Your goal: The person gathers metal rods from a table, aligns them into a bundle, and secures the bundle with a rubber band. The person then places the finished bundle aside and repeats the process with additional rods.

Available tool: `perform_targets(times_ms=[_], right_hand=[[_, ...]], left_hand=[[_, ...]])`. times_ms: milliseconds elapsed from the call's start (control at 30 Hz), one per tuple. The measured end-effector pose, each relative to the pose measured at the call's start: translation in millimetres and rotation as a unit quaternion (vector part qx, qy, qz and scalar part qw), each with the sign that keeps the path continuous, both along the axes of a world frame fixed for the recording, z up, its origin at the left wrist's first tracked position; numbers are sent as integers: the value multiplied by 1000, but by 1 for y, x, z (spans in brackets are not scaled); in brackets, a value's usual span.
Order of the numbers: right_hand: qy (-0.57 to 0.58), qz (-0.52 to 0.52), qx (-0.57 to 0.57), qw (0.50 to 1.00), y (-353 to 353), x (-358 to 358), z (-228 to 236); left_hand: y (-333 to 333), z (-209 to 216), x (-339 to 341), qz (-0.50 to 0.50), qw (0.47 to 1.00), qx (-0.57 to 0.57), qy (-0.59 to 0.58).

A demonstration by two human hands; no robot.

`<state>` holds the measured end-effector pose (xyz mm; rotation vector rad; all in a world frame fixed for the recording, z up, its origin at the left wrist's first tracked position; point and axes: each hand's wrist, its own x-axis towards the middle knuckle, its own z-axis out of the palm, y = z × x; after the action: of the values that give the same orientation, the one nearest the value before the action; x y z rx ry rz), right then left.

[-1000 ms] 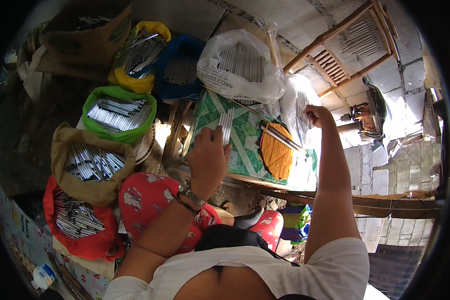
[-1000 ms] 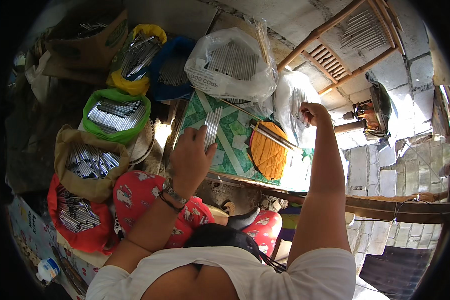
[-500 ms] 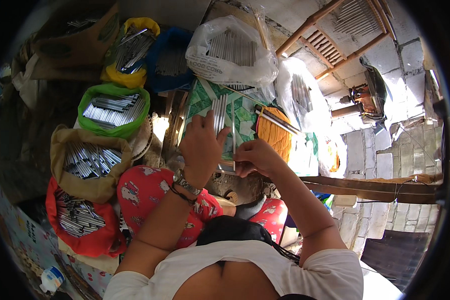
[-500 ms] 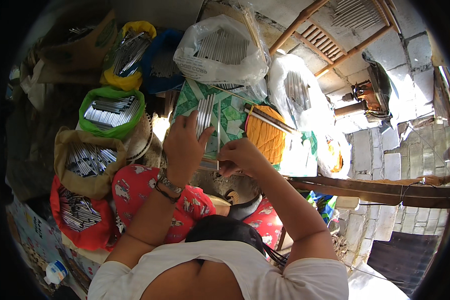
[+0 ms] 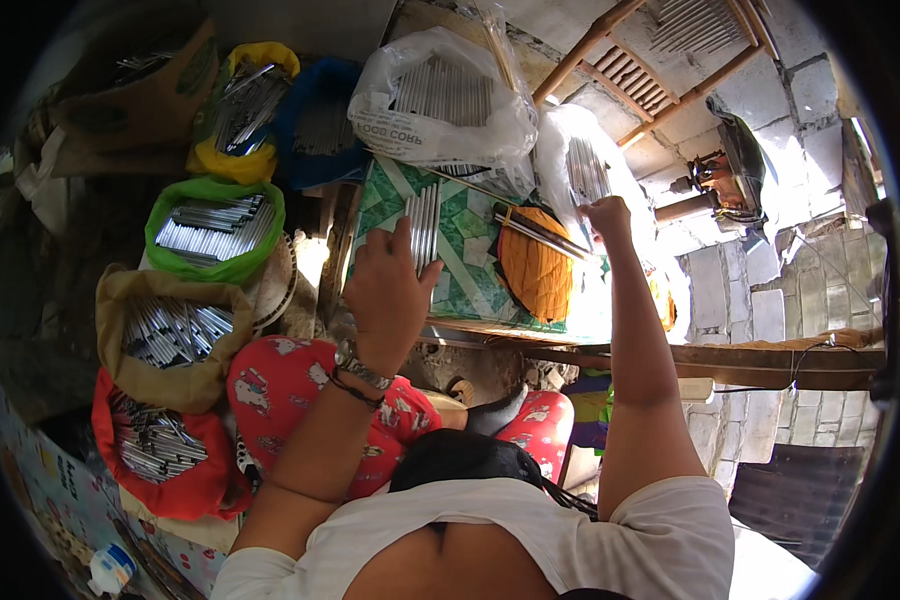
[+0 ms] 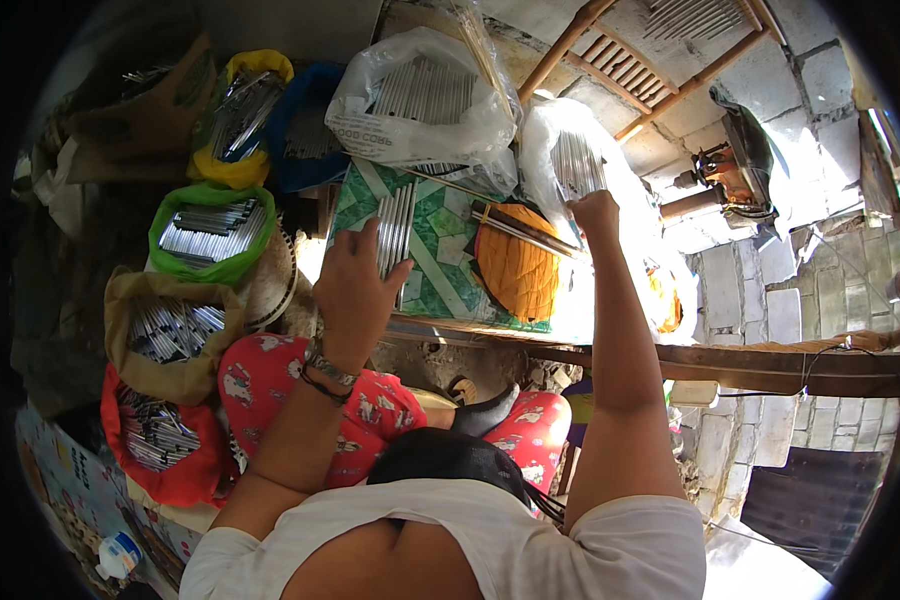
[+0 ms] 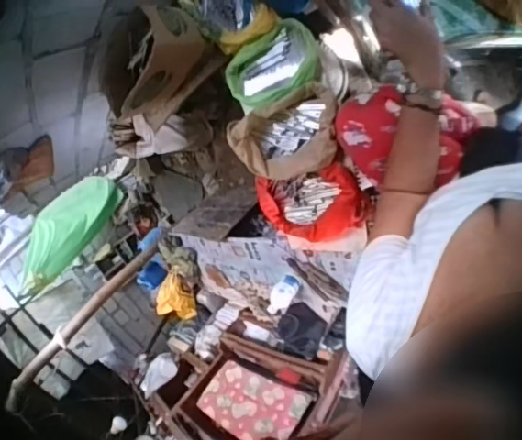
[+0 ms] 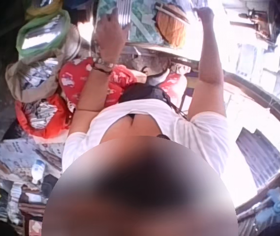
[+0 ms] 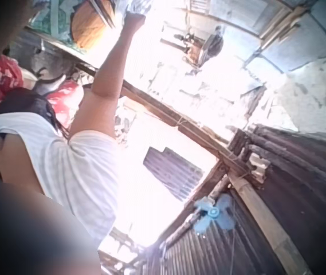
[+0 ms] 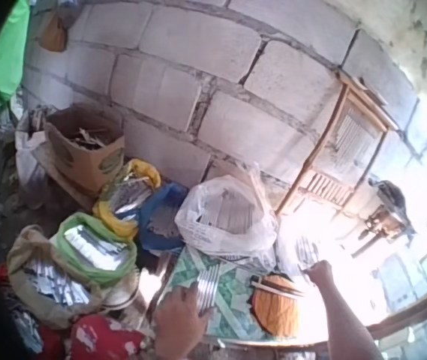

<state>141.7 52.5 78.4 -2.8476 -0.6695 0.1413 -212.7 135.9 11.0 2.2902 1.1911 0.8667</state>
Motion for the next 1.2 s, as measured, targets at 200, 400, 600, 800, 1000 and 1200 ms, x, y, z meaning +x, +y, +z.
perform_targets(times_ms=[200,400,600,800,1000,1200], right_hand=[[72,-56,84,992,6,33,-22],[140,-54,63,987,-29,30,-5],[-50,107,32,992,-93,-9,4],[-144,196,-35,969,-83,-20,-5],[-152,178,71,970,-89,27,-26],[-228,-92,82,966,-209,167,-44]], left_hand=[[1,0,0,1,1000,-12,-16],[0,3,0,5,1000,-12,-12],[-2,2,1,2,1000,-1,-11],[-1,-2,5,-23,998,40,-40],[1,-9,8,-77,994,47,-62],[5,-12,9,-80,992,22,-93]])
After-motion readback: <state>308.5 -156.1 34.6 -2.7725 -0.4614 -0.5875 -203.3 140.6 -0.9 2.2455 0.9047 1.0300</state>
